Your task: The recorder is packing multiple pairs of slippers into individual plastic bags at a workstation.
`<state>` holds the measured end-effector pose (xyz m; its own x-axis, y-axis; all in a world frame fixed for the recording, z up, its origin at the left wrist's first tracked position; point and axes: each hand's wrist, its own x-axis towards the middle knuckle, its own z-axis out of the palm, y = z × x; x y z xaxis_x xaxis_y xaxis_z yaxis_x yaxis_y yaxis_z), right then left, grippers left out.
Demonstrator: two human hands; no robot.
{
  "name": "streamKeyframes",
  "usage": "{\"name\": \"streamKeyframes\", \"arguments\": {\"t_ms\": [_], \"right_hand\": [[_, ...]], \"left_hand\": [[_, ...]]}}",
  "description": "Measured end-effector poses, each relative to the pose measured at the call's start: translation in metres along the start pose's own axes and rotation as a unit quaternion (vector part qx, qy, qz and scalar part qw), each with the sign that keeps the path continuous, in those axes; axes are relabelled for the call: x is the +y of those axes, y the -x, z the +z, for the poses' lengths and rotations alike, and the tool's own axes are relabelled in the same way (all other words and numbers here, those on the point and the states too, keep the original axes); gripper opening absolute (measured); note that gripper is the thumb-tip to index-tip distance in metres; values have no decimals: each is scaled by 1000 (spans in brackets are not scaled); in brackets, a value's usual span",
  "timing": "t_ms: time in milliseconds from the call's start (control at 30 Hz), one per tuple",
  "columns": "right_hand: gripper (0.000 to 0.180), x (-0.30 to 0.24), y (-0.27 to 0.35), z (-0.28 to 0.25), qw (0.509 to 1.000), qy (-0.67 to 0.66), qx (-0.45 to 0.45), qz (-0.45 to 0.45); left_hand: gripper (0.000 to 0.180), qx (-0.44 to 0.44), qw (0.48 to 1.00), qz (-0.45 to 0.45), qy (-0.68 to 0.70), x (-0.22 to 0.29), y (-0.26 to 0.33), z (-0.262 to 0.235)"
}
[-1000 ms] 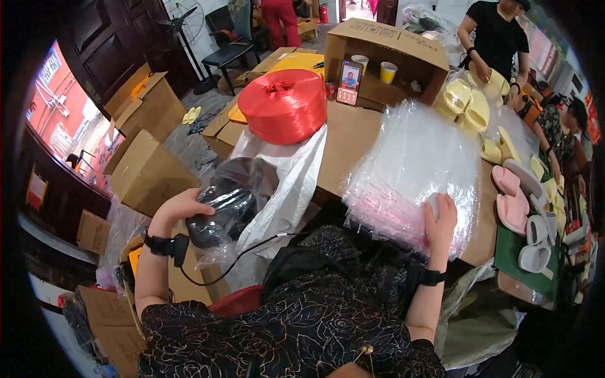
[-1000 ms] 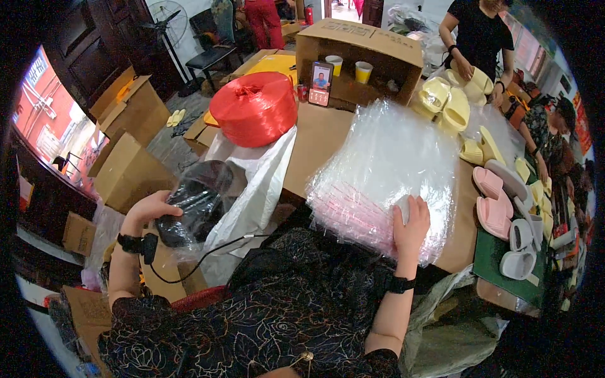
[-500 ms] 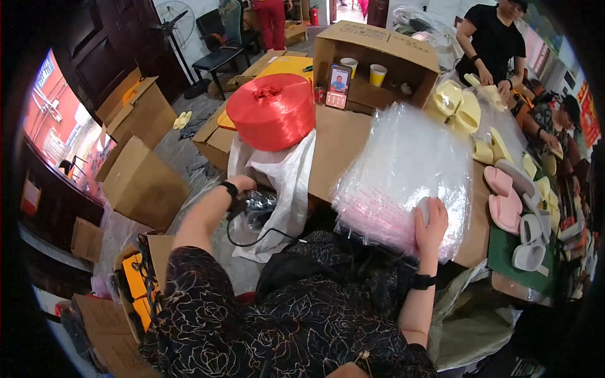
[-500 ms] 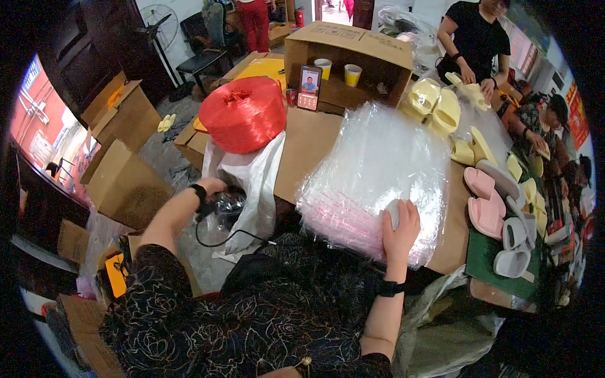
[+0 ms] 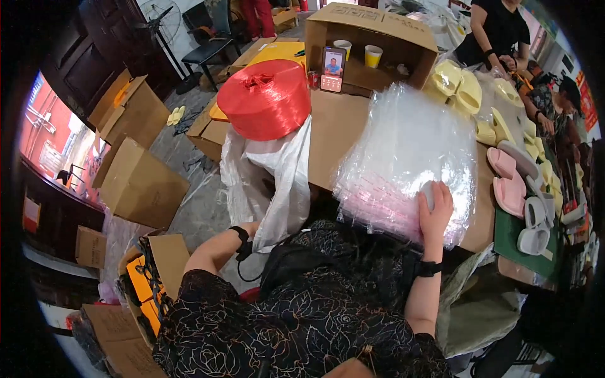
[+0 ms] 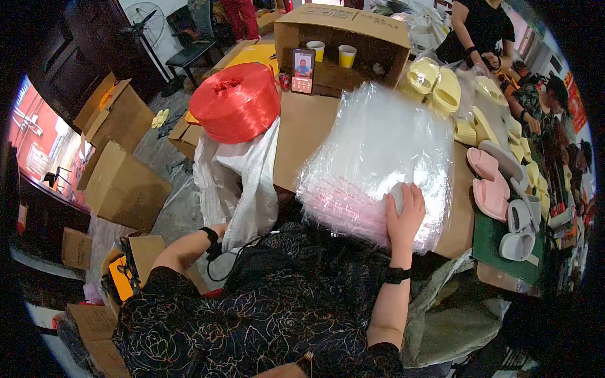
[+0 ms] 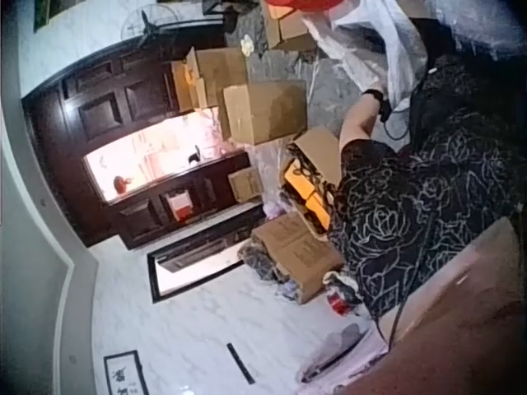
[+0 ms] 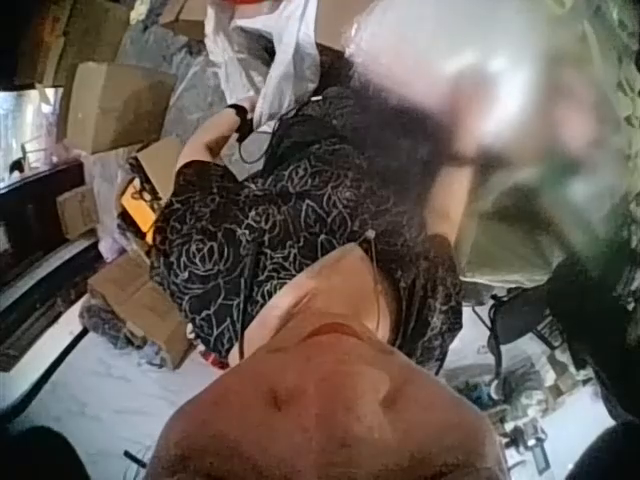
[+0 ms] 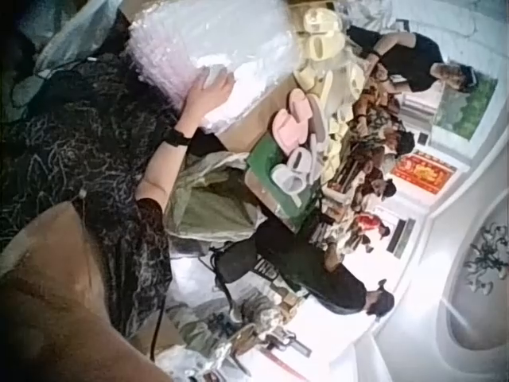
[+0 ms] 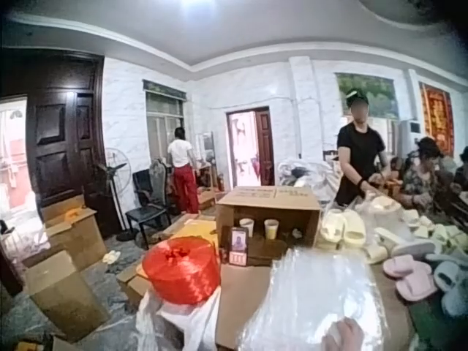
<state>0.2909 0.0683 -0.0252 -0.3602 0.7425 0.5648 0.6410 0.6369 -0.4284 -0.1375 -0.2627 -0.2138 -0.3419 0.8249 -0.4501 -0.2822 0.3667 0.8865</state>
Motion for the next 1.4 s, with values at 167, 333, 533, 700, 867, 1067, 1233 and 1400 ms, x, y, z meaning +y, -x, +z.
{"name": "streamKeyframes", "arguments": {"t_ms": [167,333,533,700,867,1067,1233,1400], "right_hand": [[45,-3,0,-1,1000,4,8,0],[45,-9,-1,-2,1000,-6,11,-2],[42,-8,0,-1,999,7,39,-22],[45,-2,-2,-2,1000,-10,24,3],[45,-8,0,0,999,-7,39,-8],[46,-3,4,2,999,-6,34,-3],[44,-6,2,0,999,16,44,-13],[44,-5,-3,-7,1000,12,19,-5]], "left_hand": [[54,-81,979,75,-169,6,-6,31],[53,-163,913,161,-337,26,-17,71],[34,68,822,97,-557,173,46,56],[24,136,765,255,-576,248,87,61],[37,-44,733,12,-678,189,90,64],[42,-100,768,-3,-632,233,102,80],[51,42,711,272,-647,335,140,178],[54,-117,668,490,-548,350,101,276]]}}
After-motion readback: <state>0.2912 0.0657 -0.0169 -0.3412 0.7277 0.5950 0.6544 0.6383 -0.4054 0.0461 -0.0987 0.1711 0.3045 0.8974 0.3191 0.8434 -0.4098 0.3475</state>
